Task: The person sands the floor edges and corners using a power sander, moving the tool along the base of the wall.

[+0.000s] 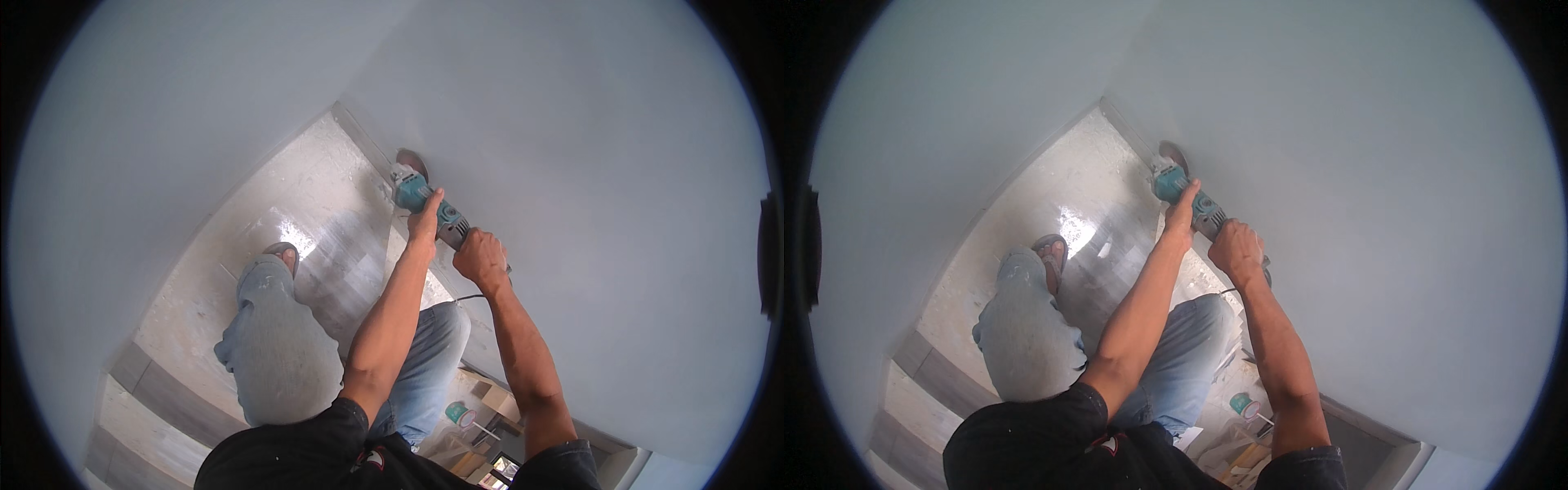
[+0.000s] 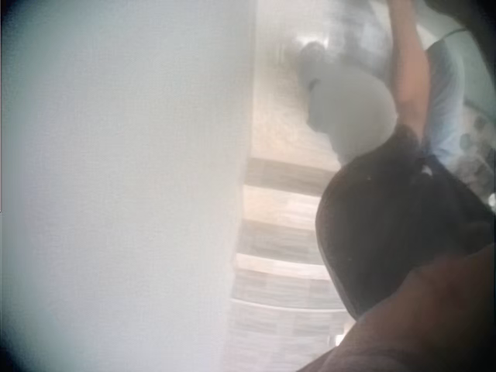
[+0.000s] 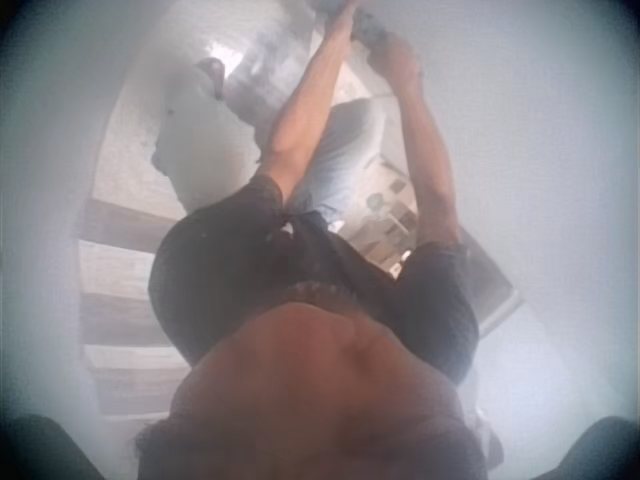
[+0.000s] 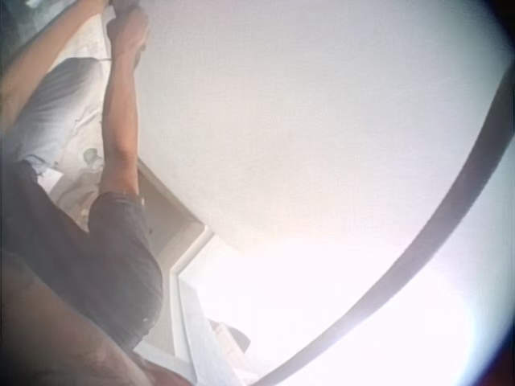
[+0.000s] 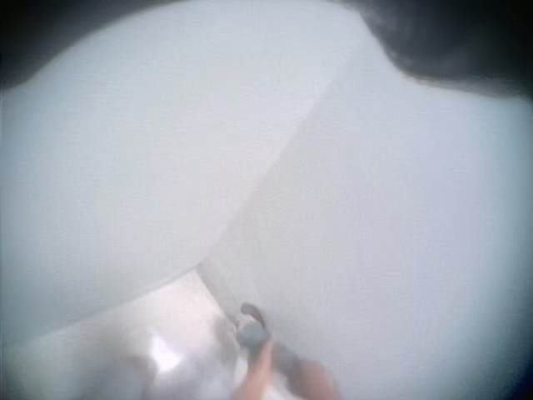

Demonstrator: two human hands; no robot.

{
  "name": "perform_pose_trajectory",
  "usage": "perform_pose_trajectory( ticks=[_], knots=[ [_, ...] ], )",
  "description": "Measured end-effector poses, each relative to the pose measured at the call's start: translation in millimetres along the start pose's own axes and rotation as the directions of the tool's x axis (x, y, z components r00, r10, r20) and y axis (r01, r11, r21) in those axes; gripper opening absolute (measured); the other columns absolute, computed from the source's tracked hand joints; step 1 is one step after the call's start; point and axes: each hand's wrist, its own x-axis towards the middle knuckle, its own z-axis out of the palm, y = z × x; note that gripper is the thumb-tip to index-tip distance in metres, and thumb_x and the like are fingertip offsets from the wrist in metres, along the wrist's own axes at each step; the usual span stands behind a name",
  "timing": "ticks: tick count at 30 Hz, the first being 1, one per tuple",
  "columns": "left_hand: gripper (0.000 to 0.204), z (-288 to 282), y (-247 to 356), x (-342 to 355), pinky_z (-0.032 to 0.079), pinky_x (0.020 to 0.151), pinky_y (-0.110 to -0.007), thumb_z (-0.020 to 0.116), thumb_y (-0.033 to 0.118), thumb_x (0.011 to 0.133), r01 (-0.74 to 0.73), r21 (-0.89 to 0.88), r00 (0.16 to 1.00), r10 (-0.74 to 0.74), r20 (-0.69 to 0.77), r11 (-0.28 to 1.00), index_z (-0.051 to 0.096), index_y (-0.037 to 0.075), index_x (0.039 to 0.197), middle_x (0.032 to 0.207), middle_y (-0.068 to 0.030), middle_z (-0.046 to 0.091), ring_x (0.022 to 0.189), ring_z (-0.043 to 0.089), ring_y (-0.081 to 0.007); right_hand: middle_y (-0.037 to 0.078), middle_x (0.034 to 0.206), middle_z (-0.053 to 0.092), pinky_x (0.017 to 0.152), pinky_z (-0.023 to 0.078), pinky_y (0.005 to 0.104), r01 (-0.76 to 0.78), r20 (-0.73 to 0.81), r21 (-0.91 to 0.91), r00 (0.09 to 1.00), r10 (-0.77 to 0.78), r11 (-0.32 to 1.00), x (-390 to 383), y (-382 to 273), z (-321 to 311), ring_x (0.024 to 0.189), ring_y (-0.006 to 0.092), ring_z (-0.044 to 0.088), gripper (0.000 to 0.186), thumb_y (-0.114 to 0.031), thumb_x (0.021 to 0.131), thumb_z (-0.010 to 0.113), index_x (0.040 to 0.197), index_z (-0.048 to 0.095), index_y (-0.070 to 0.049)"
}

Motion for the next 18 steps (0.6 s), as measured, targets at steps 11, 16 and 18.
perform_pose_trajectory(
  ticks=[11,16,18],
  knots=[
    [0.084,3,-13,4,0.038,0.102,-0.038,0.077,0.05,0.075,0.007,-0.029,1.0,-0.007,-0.011,1.0,0.049,-0.003,0.132,0.133,-0.0127,0.051,0.119,0.049,-0.0234,0.028,0.09,0.067,0.08,0.053,0.0488,-0.001,-0.025,0.019,1.0,0.001,1.0,0,13,6,0.086,0.0427,0.067,0.023,-0.008,0.073,0.056,0.088,0.066,0.005],
    [0.085,-1,-8,3,0.038,0.102,-0.037,0.077,0.05,0.076,-0.007,-0.04,0.999,0.008,0.033,0.999,0.046,-0.004,0.134,0.134,-0.0134,0.049,0.121,0.048,-0.0238,0.029,0.091,0.067,0.081,0.053,0.0484,0.004,0.025,0.013,1.0,-0.004,1.0,1,7,0,0.088,0.0423,0.067,0.024,-0.008,0.072,0.056,0.091,0.066,0.005],
    [0.086,2,-13,0,0.038,0.103,-0.037,0.076,0.05,0.076,0.025,-0.027,1.0,-0.025,-0.003,0.999,0.045,-0.004,0.135,0.135,-0.0134,0.049,0.121,0.048,-0.0238,0.029,0.092,0.067,0.082,0.053,0.0483,0.011,0.032,0.013,0.999,-0.011,1.0,1,14,3,0.09,0.0422,0.067,0.026,-0.008,0.072,0.056,0.092,0.066,0.005]
  ],
)
